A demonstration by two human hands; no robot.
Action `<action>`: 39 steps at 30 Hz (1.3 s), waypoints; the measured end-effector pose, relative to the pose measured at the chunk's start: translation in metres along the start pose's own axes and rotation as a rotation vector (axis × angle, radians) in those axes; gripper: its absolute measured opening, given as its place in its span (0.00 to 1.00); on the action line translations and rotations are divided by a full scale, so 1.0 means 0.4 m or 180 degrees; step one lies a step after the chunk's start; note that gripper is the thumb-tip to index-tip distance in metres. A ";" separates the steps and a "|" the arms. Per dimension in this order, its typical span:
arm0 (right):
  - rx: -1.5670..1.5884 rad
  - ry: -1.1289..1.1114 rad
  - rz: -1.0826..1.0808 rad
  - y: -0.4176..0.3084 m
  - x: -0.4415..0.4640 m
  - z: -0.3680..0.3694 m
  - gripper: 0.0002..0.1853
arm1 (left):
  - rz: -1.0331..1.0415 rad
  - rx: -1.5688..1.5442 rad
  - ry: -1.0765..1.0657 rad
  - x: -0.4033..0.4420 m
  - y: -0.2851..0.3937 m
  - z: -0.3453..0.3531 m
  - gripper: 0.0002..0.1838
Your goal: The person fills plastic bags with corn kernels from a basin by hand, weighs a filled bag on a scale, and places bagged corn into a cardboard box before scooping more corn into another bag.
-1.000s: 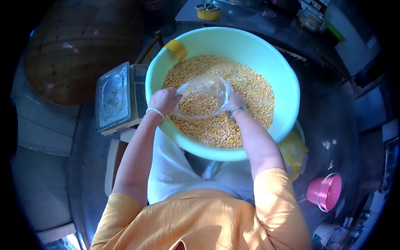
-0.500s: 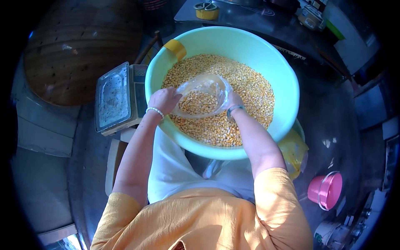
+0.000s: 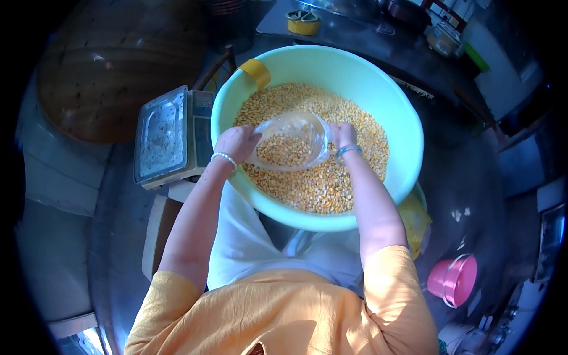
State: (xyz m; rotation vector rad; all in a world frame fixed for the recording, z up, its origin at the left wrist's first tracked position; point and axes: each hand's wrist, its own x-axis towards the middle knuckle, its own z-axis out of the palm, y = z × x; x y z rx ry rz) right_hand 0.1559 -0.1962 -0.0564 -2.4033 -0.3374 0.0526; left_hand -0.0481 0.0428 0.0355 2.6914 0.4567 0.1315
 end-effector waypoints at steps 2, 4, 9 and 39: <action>0.1082 0.0130 0.0465 -0.090 -0.019 -0.072 0.15 | 0.0013 -0.0002 -0.0006 -0.001 -0.001 -0.001 0.15; 0.1532 -0.0115 0.0274 -0.173 -0.034 -0.133 0.15 | -0.0012 -0.0007 -0.0050 -0.001 0.005 -0.008 0.15; 0.1033 -0.1034 -0.0963 -0.357 -0.110 -0.130 0.11 | 0.0053 -0.0015 -0.0058 -0.003 0.000 -0.006 0.15; 0.1862 -0.0380 -0.0711 -0.295 -0.066 -0.109 0.11 | 0.0028 -0.0046 -0.0017 -0.003 -0.006 0.001 0.12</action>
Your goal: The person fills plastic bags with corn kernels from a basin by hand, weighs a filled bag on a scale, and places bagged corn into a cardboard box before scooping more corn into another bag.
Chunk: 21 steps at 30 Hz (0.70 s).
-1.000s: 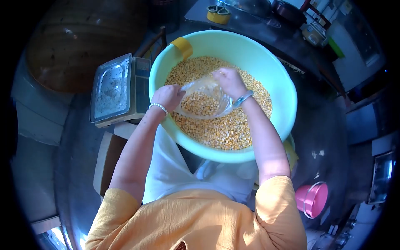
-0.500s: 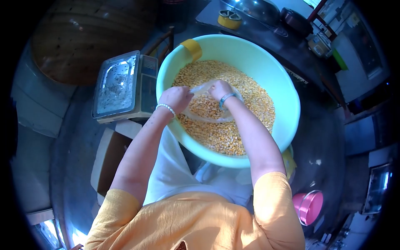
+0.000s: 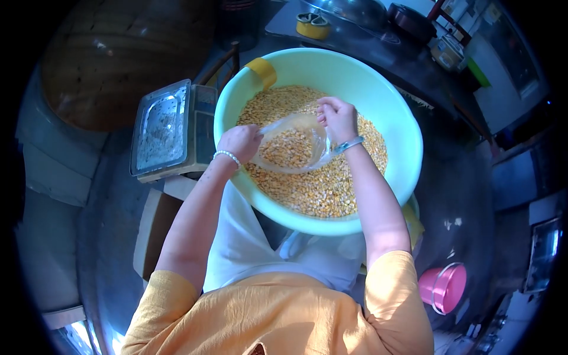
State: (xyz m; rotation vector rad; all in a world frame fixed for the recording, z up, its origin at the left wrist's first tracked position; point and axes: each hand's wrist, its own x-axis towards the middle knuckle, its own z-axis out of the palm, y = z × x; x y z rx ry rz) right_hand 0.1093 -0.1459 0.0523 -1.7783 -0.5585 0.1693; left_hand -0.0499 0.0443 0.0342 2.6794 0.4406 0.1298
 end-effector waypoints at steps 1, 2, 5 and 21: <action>0.0111 0.0338 -0.0039 0.016 0.007 -0.027 0.11 | 0.0012 0.0017 0.0018 0.000 0.001 0.001 0.12; 0.0135 0.0542 0.0126 0.045 0.016 -0.056 0.10 | 0.0024 0.0035 0.0040 -0.002 0.002 0.000 0.12; -0.0322 0.0848 0.0567 0.236 0.035 -0.124 0.10 | 0.0020 0.0071 0.0076 -0.001 -0.002 0.003 0.12; -0.2700 -0.0459 0.0370 0.432 -0.057 0.024 0.25 | -0.0032 0.0384 -0.0293 -0.008 0.026 -0.018 0.15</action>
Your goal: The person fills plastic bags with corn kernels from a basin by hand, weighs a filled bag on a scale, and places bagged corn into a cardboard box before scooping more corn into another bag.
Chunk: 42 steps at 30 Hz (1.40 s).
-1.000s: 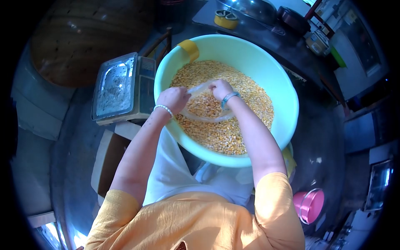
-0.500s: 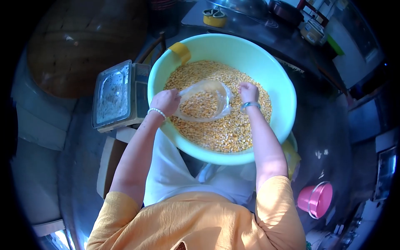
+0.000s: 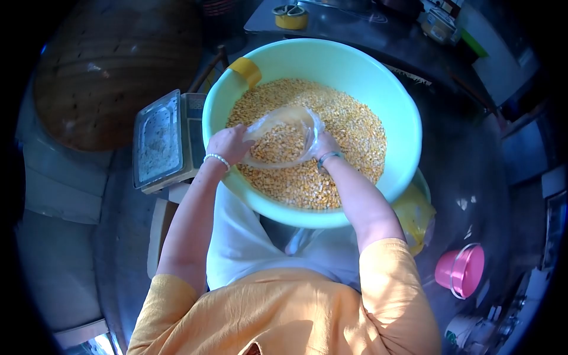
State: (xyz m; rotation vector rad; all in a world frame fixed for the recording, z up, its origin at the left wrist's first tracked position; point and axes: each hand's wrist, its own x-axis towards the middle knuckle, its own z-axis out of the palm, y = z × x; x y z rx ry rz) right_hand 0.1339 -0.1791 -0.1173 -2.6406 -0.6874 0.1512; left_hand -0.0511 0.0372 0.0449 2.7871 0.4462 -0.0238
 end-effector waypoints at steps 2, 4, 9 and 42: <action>0.0069 -0.0276 0.0416 -0.035 -0.029 -0.042 0.26 | 0.0001 0.0021 0.0077 0.010 -0.010 0.014 0.13; 0.0037 -0.0284 0.0565 -0.081 -0.061 -0.085 0.26 | 0.0011 0.0025 0.0164 0.014 -0.016 0.024 0.13; 0.0075 -0.0390 0.0906 -0.141 -0.098 -0.144 0.26 | -0.0077 0.0007 0.0229 0.018 -0.015 0.024 0.12; 0.1728 0.0522 0.0877 -0.046 0.008 -0.202 0.17 | -0.0012 -0.0336 0.0614 0.008 -0.021 0.024 0.10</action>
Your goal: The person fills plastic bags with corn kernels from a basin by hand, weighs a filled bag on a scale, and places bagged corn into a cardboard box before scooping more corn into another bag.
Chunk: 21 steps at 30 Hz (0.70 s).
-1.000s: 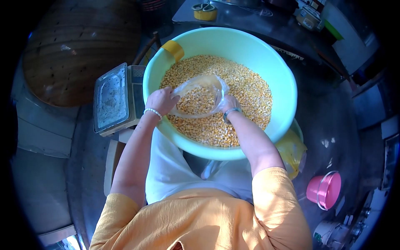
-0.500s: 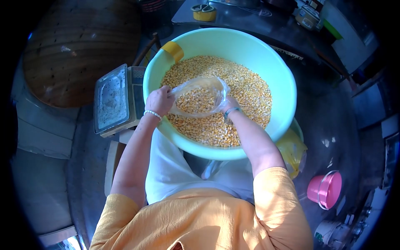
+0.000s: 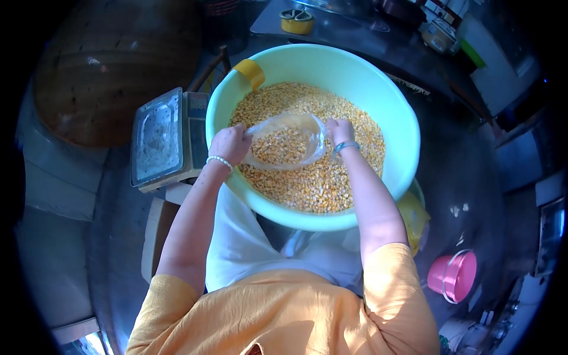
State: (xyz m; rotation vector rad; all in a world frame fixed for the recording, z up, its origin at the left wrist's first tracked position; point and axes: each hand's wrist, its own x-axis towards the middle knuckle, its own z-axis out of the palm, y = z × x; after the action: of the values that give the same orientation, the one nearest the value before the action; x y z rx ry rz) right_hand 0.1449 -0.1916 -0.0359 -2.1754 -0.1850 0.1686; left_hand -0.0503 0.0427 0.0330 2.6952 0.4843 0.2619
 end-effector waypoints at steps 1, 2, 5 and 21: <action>0.0739 -0.0040 0.0307 -0.054 -0.019 -0.017 0.16 | 0.0005 -0.0028 0.0074 0.001 -0.005 0.005 0.10; 0.0991 -0.0212 0.0216 -0.102 -0.031 -0.033 0.15 | 0.0011 -0.0054 0.0141 0.005 -0.011 0.012 0.10; 0.1432 -0.0836 -0.0083 -0.240 -0.072 -0.072 0.14 | -0.0022 -0.0088 0.0169 0.003 -0.010 0.013 0.09; -0.0981 -0.1667 -0.0989 -0.287 -0.129 0.308 0.10 | -0.0057 -0.0118 0.0126 -0.004 0.002 -0.009 0.10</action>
State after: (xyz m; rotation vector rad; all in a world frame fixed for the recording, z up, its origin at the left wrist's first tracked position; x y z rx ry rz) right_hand 0.0631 -0.0378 -0.0094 -2.3280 -0.8895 0.5606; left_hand -0.0525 0.0427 0.0362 2.6527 0.5100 0.3165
